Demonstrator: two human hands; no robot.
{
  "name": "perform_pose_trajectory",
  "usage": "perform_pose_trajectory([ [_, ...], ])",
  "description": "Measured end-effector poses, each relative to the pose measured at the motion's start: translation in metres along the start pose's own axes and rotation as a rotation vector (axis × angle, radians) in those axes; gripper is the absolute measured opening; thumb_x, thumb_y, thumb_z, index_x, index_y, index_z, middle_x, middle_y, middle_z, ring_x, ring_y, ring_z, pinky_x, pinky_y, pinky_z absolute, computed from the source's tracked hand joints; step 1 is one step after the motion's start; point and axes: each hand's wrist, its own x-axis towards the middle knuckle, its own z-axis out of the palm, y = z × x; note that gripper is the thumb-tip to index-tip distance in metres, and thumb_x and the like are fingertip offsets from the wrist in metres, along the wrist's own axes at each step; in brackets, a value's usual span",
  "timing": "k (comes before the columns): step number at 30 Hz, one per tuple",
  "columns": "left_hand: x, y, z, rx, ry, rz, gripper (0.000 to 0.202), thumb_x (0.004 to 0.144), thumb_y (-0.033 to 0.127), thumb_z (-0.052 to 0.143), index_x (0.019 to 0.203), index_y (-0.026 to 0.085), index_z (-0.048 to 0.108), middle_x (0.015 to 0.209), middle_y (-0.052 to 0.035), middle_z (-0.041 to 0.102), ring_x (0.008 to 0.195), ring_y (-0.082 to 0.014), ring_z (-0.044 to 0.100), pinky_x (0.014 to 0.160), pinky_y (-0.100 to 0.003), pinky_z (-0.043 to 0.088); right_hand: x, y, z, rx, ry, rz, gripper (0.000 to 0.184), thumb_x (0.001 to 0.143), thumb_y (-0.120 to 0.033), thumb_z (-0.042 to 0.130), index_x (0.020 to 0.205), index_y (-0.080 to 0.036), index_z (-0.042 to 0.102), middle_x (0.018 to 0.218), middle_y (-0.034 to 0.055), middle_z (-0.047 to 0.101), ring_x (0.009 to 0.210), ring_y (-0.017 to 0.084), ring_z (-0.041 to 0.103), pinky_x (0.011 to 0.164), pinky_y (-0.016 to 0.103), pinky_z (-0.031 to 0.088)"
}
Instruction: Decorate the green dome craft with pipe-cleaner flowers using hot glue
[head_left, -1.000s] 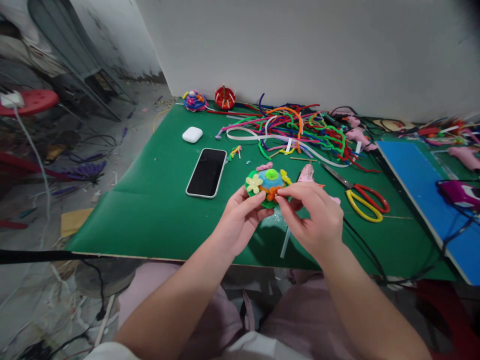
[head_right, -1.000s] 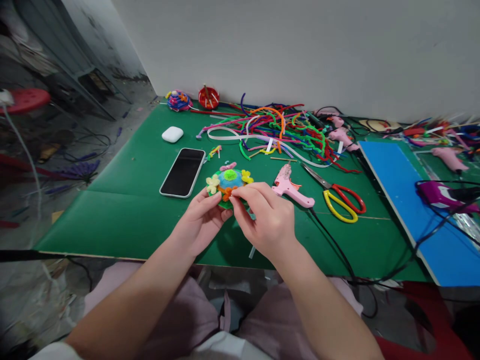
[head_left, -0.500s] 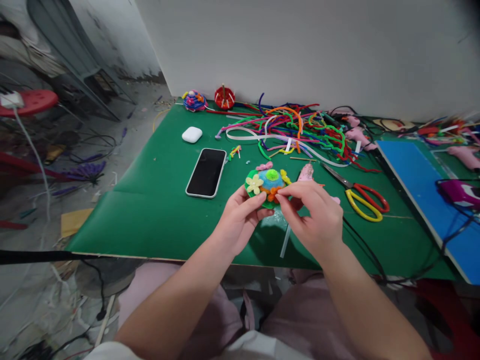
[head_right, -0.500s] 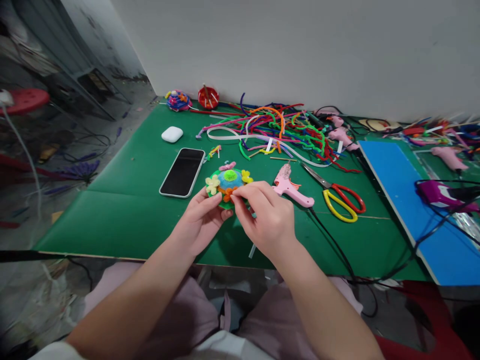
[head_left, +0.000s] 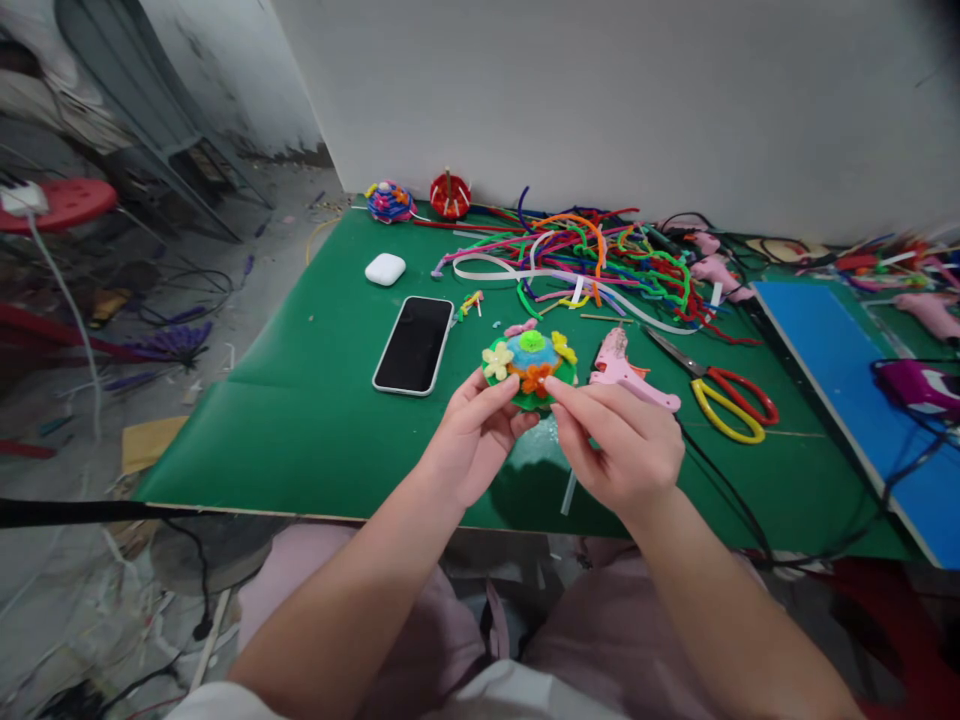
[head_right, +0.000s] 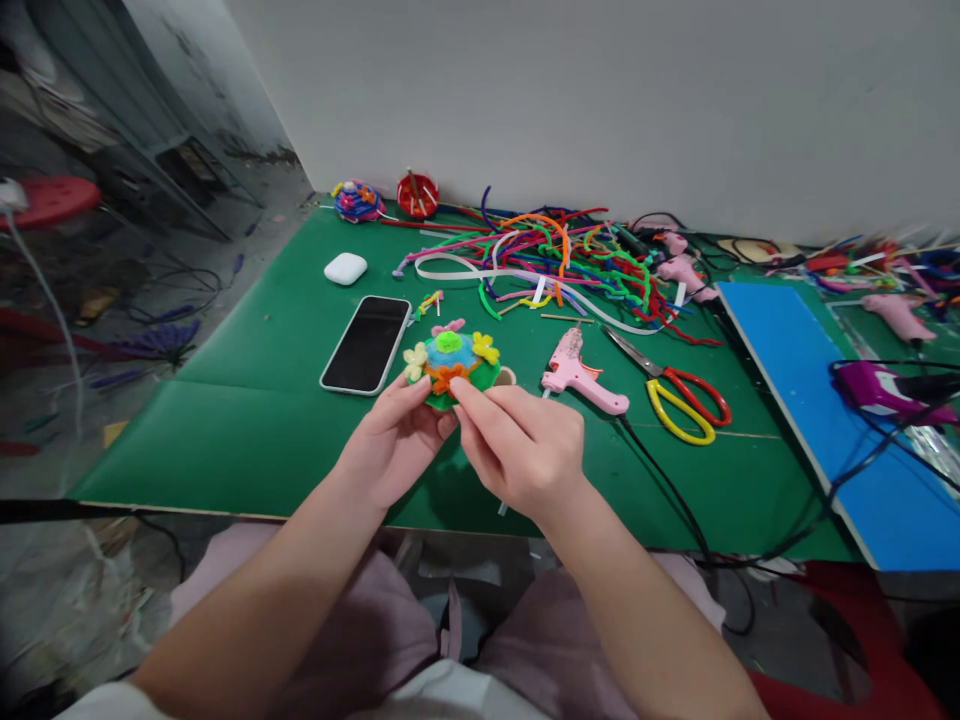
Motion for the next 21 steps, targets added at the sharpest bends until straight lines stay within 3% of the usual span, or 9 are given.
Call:
perform_pose_trajectory([
  [21,-0.0005,-0.0017,-0.0007,0.060,-0.002,0.013,0.019,0.072,0.017,0.063,0.091,0.017,0.060,0.091,-0.0009,0.064,0.074,-0.0092,0.059,0.058,-0.018,0.047,-0.0027,0.0052,0.0026,-0.051,-0.015,-0.038,0.030,0.074,-0.014,0.060,0.103,-0.018,0.063,0.075,0.0028,0.067,0.062,0.011,0.060,0.058,0.021,0.046],
])
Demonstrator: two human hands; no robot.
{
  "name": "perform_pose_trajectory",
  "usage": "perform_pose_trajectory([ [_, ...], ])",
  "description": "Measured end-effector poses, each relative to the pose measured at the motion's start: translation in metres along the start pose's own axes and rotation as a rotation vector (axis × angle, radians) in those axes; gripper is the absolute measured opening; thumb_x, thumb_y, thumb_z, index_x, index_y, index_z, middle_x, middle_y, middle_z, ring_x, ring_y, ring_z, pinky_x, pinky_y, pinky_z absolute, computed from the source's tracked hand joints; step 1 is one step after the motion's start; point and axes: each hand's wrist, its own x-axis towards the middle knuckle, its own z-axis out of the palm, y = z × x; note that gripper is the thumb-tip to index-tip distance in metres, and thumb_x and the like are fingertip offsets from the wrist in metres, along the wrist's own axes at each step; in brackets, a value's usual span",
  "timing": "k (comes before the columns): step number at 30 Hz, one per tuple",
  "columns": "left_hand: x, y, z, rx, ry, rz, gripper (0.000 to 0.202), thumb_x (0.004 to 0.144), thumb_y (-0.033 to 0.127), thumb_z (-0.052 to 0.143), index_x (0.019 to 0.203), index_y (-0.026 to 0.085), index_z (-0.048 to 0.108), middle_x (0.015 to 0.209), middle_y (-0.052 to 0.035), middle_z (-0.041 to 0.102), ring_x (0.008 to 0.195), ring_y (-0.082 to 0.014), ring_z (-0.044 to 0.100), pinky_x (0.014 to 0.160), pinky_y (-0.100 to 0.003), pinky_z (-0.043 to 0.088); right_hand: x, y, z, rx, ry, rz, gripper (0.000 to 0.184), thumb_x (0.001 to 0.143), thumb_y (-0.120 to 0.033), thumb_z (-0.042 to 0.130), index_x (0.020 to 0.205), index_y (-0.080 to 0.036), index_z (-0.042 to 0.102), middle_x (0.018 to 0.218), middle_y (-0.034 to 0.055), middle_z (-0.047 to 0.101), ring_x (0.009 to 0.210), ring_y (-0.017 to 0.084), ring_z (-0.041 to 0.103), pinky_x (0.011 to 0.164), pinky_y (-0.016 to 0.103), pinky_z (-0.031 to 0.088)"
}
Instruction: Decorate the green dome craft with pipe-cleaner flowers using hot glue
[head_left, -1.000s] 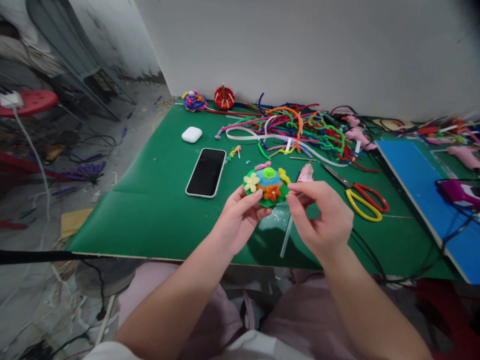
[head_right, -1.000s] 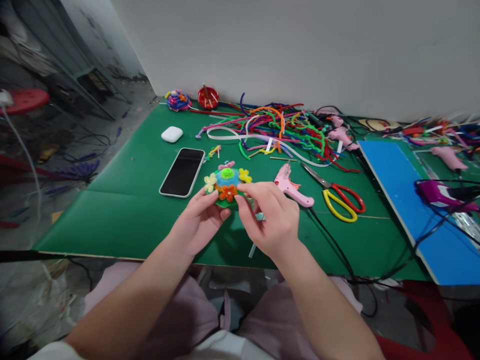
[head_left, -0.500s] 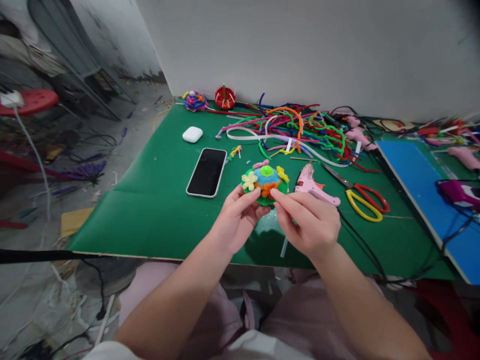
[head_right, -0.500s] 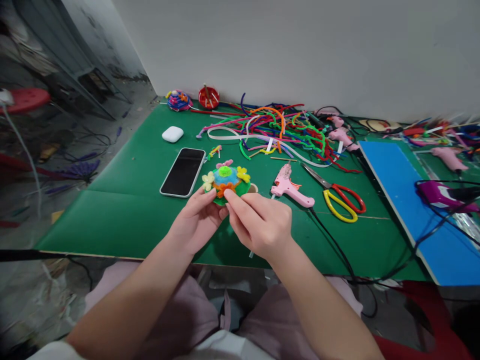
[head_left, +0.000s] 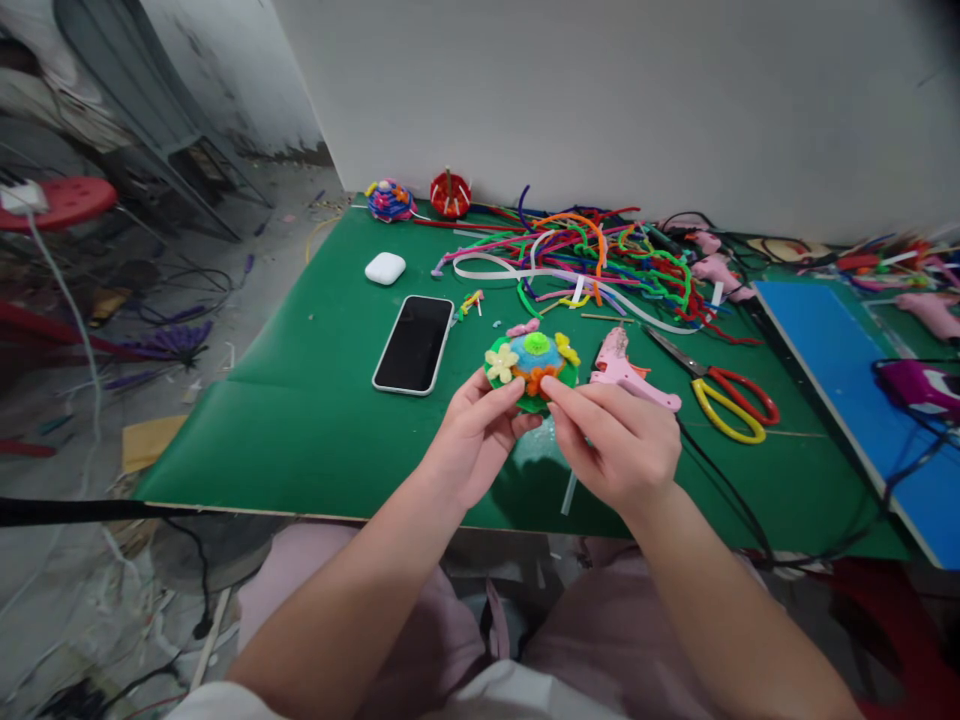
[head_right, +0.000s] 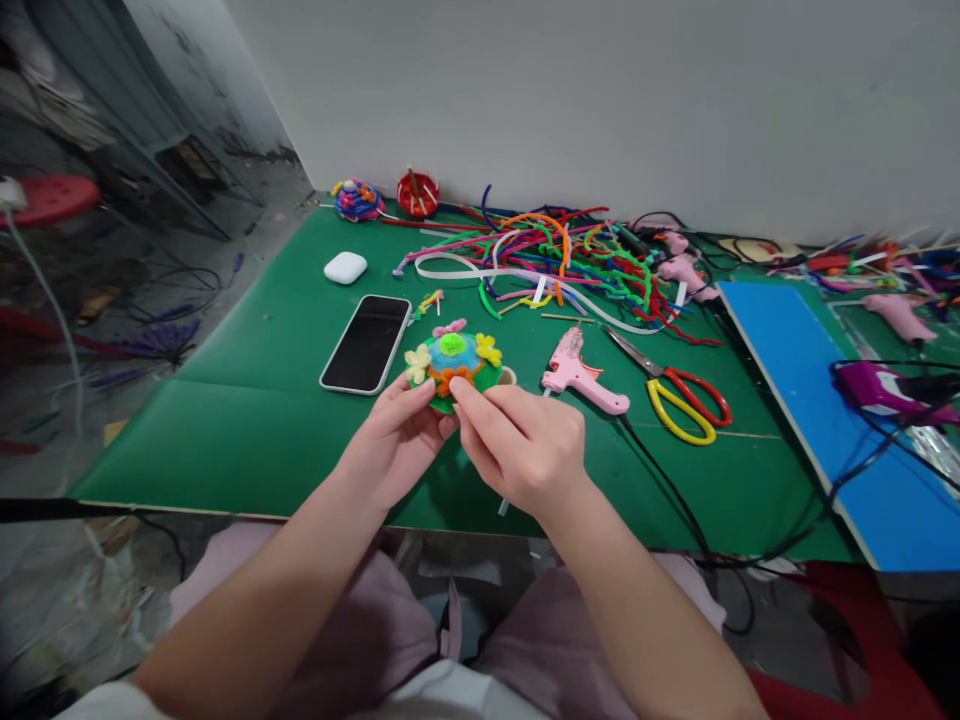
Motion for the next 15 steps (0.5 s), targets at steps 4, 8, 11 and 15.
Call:
perform_pose_trajectory([
  [4,0.0004,-0.0005,-0.0004,-0.003,-0.006,0.003,0.019,0.073,0.016,0.062,0.091,0.017,0.060,0.091,-0.0007,0.064,0.074,-0.0090,0.059,0.058,-0.018,0.047,-0.0002,0.0001,0.0012,-0.011,0.001,-0.002,0.028,0.075,-0.014,0.060,0.103,-0.017,0.063,0.075,0.0029,0.067,0.061,0.010,0.059,0.057,0.021,0.046],
  [8,0.0002,-0.0002,-0.0010,-0.006,-0.020,0.004,0.018,0.075,0.016,0.060,0.093,0.017,0.059,0.090,-0.0011,0.063,0.076,-0.0089,0.059,0.059,-0.018,0.048,0.0003,-0.0010,0.0012,0.001,-0.008,0.006,0.028,0.075,-0.013,0.060,0.103,-0.016,0.063,0.075,0.0033,0.067,0.062,0.011,0.060,0.058,0.021,0.047],
  [11,-0.0002,0.0009,-0.0004,-0.010,-0.017,0.004,0.018,0.074,0.015,0.061,0.092,0.018,0.060,0.090,-0.0006,0.064,0.076,-0.0095,0.060,0.059,-0.018,0.048,0.0015,-0.0020,-0.0012,0.056,0.013,0.038,0.029,0.075,-0.013,0.059,0.103,-0.018,0.063,0.075,0.0025,0.067,0.062,0.010,0.060,0.059,0.021,0.048],
  [15,-0.0004,0.0020,0.0006,-0.006,-0.004,0.011,0.020,0.073,0.015,0.062,0.092,0.018,0.060,0.090,0.0003,0.065,0.074,-0.0096,0.061,0.056,-0.017,0.048,0.0028,-0.0016,-0.0041,0.078,0.097,0.095,0.031,0.075,-0.011,0.059,0.104,-0.022,0.061,0.078,0.0022,0.069,0.064,0.012,0.063,0.062,0.023,0.051],
])
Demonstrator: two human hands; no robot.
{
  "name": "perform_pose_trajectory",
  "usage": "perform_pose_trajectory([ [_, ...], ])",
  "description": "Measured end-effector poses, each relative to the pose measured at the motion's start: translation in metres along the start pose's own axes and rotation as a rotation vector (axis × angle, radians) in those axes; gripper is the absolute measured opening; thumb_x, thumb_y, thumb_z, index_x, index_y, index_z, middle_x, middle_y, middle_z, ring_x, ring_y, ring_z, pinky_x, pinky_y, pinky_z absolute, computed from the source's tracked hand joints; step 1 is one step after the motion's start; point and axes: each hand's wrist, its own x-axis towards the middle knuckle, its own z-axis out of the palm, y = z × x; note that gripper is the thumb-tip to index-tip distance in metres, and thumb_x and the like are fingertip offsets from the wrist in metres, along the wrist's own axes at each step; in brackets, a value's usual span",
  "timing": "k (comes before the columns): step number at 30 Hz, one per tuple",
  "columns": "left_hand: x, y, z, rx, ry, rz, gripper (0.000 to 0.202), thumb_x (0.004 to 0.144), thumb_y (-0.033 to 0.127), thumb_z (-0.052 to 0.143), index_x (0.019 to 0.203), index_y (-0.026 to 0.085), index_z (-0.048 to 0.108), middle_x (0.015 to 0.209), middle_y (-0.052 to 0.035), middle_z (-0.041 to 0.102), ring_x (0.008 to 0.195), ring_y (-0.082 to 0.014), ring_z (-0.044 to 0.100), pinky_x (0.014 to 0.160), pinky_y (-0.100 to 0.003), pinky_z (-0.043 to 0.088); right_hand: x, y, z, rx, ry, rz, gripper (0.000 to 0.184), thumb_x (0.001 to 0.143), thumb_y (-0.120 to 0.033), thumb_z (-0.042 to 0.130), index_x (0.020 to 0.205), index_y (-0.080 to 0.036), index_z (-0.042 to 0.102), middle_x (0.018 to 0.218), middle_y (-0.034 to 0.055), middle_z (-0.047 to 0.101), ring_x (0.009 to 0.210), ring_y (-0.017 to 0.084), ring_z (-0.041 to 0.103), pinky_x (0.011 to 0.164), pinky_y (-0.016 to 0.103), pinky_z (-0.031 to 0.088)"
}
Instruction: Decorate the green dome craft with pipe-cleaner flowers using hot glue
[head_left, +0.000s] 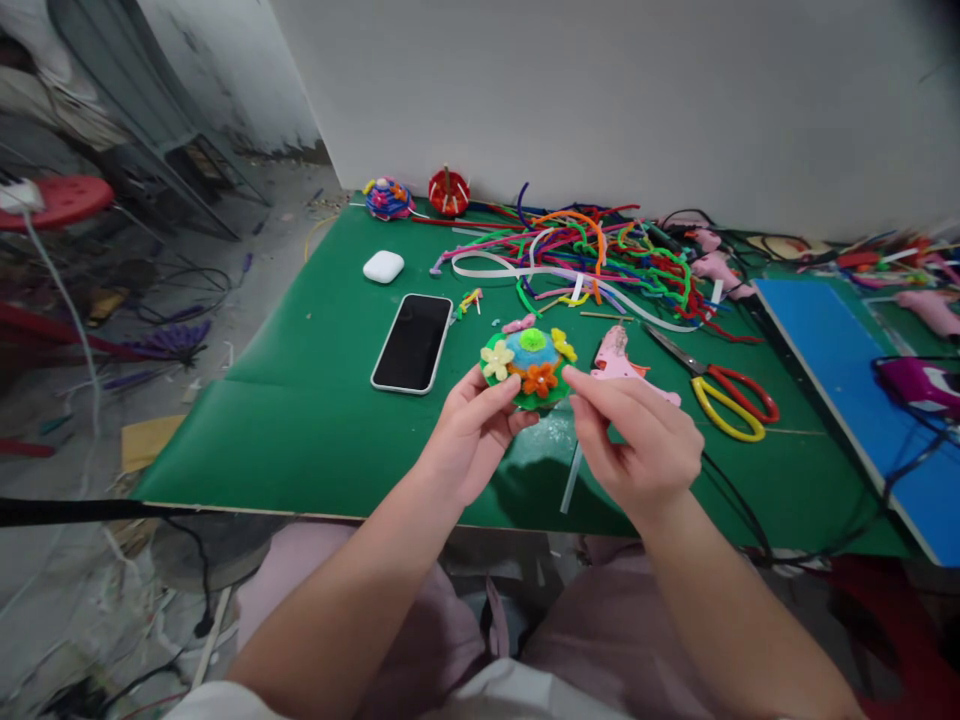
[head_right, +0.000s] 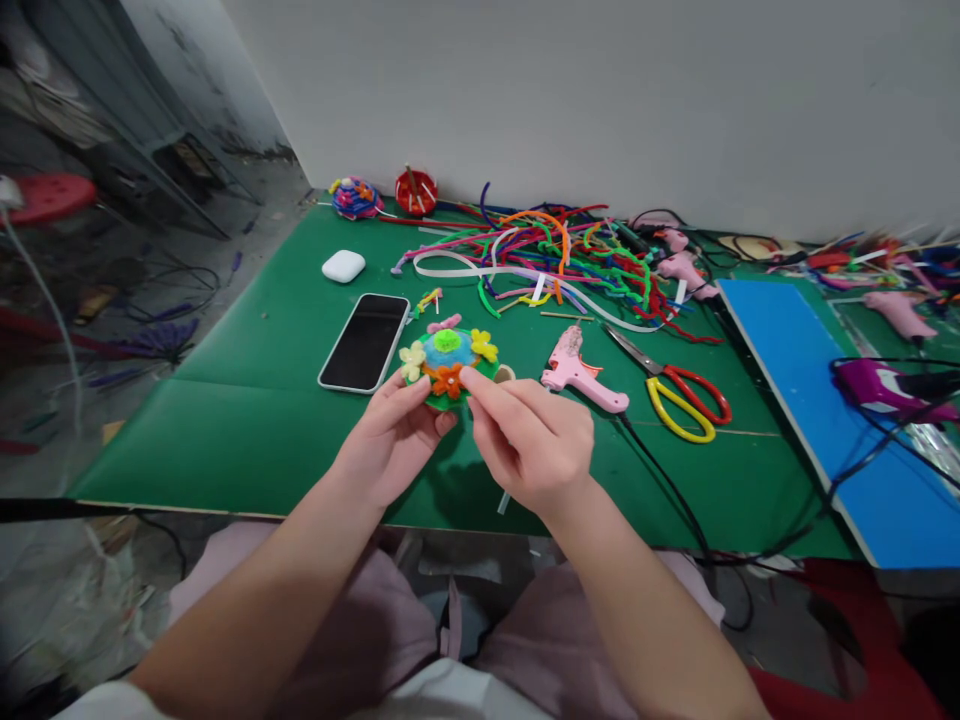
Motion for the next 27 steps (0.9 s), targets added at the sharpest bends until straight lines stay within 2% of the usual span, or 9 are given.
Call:
perform_pose_trajectory([
  [10,0.0003,-0.0011,-0.0014,0.019,-0.012,0.024,0.016,0.074,0.015,0.060,0.090,0.019,0.060,0.091,-0.0005,0.065,0.079,-0.0103,0.060,0.059,-0.018,0.048,-0.0023,0.0010,0.0053,-0.012,-0.071,-0.065,0.024,0.074,-0.011,0.061,0.097,-0.016,0.064,0.074,0.0034,0.068,0.063,0.011,0.061,0.060,0.021,0.050],
  [27,0.0000,-0.0015,-0.0021,0.040,-0.020,0.007,0.018,0.072,0.016,0.062,0.090,0.018,0.059,0.090,-0.0009,0.064,0.078,-0.0107,0.060,0.058,-0.018,0.048,-0.0051,0.0032,0.0077,-0.033,-0.080,-0.090,0.025,0.073,-0.011,0.062,0.097,-0.015,0.064,0.073,0.0032,0.068,0.062,0.010,0.061,0.058,0.022,0.047],
])
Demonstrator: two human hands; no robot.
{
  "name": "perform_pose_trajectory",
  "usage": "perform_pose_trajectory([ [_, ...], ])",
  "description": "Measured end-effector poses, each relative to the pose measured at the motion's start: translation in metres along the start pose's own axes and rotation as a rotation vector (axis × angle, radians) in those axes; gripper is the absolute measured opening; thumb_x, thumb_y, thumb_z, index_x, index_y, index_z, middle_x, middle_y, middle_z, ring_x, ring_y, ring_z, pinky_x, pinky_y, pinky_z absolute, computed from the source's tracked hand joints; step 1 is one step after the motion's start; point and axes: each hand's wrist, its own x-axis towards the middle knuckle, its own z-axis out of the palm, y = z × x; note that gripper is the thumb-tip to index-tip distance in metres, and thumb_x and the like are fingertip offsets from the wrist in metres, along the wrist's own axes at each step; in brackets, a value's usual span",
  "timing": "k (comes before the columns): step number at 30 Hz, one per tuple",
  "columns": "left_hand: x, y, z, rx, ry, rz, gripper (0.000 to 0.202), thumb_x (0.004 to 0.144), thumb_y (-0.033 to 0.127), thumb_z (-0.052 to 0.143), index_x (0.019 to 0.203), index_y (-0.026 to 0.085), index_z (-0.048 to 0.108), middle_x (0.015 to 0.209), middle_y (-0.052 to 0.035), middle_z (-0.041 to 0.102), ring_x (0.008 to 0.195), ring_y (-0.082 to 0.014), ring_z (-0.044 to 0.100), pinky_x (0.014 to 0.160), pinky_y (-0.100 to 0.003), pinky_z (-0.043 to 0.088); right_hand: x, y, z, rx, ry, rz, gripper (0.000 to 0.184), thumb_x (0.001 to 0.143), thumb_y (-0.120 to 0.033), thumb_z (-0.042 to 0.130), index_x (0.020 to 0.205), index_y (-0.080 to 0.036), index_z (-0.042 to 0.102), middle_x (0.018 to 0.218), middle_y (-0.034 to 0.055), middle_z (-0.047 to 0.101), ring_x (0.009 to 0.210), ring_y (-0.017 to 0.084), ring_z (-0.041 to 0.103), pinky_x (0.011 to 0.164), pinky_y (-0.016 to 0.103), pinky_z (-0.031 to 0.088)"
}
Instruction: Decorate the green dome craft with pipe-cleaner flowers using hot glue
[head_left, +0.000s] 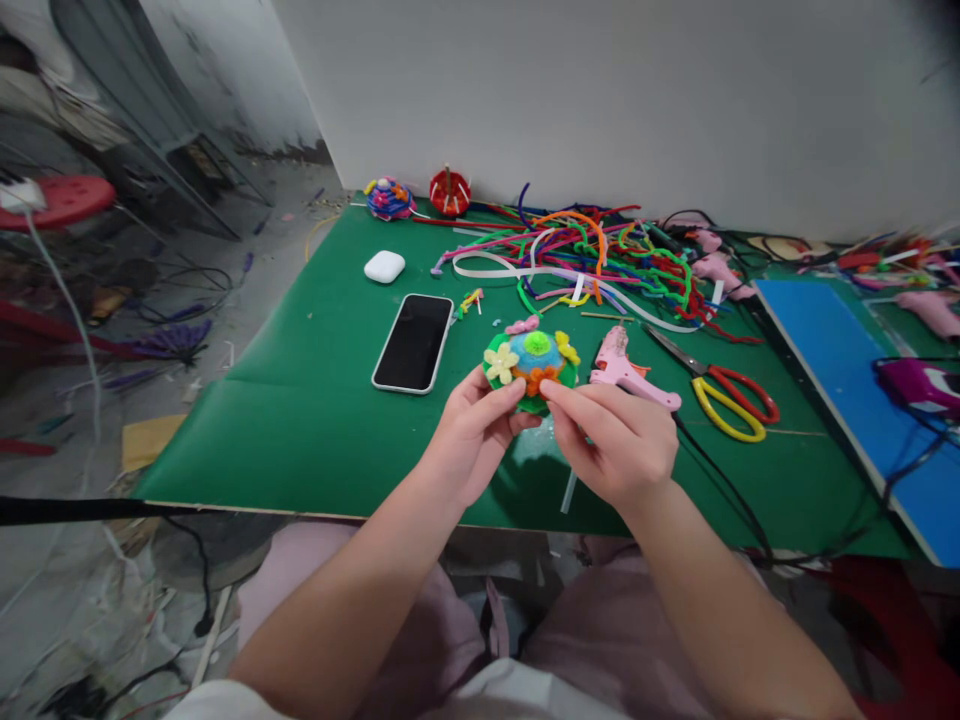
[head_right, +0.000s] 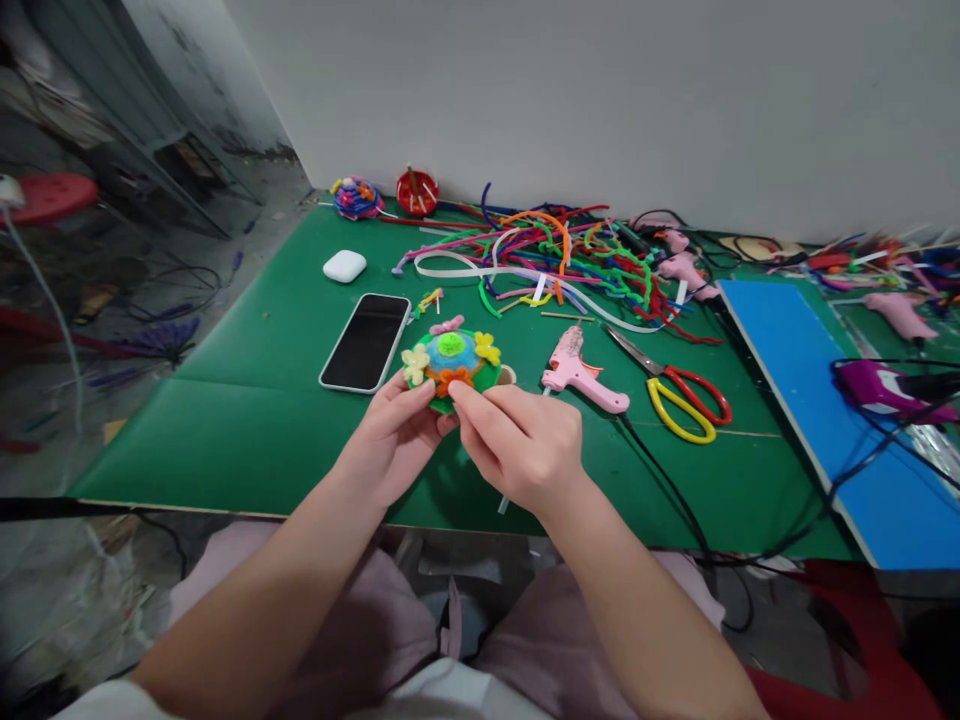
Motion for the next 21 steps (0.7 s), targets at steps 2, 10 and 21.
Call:
perform_pose_trajectory([
  [2,0.0005,0.0000,-0.0002,0.004,-0.002,0.001,0.018,0.072,0.016,0.062,0.090,0.018,0.059,0.090,-0.0009,0.064,0.077,-0.0104,0.060,0.059,-0.018,0.048,-0.0001,-0.0001,0.0000,0.002,-0.006,0.003,0.025,0.073,-0.011,0.062,0.098,-0.016,0.064,0.073,0.0031,0.068,0.063,0.011,0.061,0.058,0.022,0.047],
  [10,0.0010,0.0045,-0.0018,0.024,0.016,0.041,0.018,0.073,0.016,0.062,0.090,0.019,0.059,0.092,0.0004,0.063,0.078,-0.0104,0.060,0.056,-0.018,0.048,0.0020,-0.0018,-0.0039,0.158,0.067,0.102,0.029,0.072,-0.007,0.061,0.099,-0.019,0.064,0.079,0.0039,0.066,0.069,0.011,0.061,0.064,0.023,0.052],
  [21,0.0012,0.0024,-0.0020,0.028,0.018,0.041,0.018,0.073,0.016,0.061,0.091,0.018,0.059,0.091,0.0001,0.063,0.075,-0.0099,0.059,0.054,-0.018,0.047,0.0037,-0.0012,-0.0019,0.182,0.044,0.148,0.027,0.074,-0.008,0.059,0.099,-0.019,0.063,0.079,0.0036,0.066,0.069,0.012,0.061,0.064,0.024,0.052],
])
